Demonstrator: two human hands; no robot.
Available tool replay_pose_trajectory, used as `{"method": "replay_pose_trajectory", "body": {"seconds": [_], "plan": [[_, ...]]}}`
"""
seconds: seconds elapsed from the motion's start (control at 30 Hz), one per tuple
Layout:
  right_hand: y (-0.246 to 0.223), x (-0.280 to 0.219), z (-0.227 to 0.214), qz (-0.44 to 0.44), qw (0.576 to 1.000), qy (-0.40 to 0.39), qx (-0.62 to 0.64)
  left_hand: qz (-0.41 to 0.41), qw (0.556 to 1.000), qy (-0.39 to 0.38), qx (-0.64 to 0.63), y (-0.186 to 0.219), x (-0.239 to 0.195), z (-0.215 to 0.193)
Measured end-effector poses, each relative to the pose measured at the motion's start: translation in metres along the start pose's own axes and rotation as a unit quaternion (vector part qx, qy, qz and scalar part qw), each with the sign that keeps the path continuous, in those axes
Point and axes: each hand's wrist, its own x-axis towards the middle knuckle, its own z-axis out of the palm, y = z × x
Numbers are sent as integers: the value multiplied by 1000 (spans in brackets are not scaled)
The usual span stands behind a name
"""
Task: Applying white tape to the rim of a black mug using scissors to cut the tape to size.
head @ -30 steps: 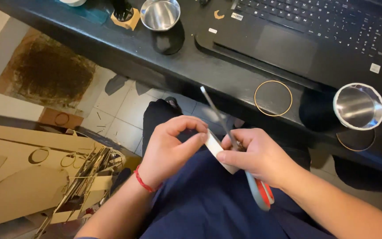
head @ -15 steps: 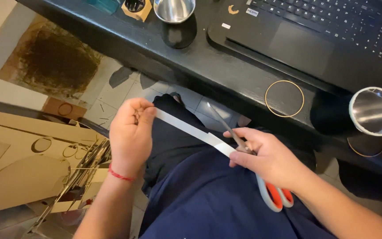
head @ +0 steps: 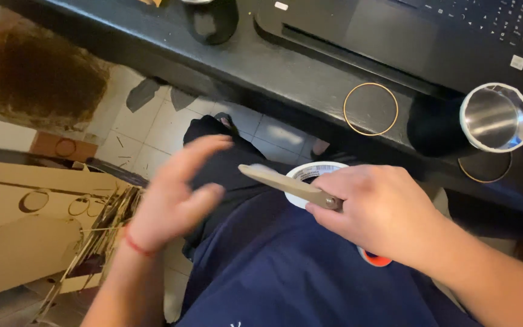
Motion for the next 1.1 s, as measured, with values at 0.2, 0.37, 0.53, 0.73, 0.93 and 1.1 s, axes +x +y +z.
{"method": "replay_pose_trajectory", "body": {"seconds": [0.2,0.37,0.53,0.73,0.93,1.1], "plan": [[-11,2,-17,11,1000,-9,-4,40,984,-165,-60,-12,36,47],[-20,11,-30,50,997,-30,-54,94,987,-132,-14,-32,31,44],[-16,19,-19,3,994,32,-103,4,985,-170,1,-15,5,15],[-28,22,-20,-19,992,68,-106,-153,967,-205,-23,-7,1,-3],[-31,17,-25,-78,984,113,-110,-219,919,-282,166,23,29,14],[-26,18,-32,-84,975,123,-167,-37,988,-68,136,6,39,45]]}}
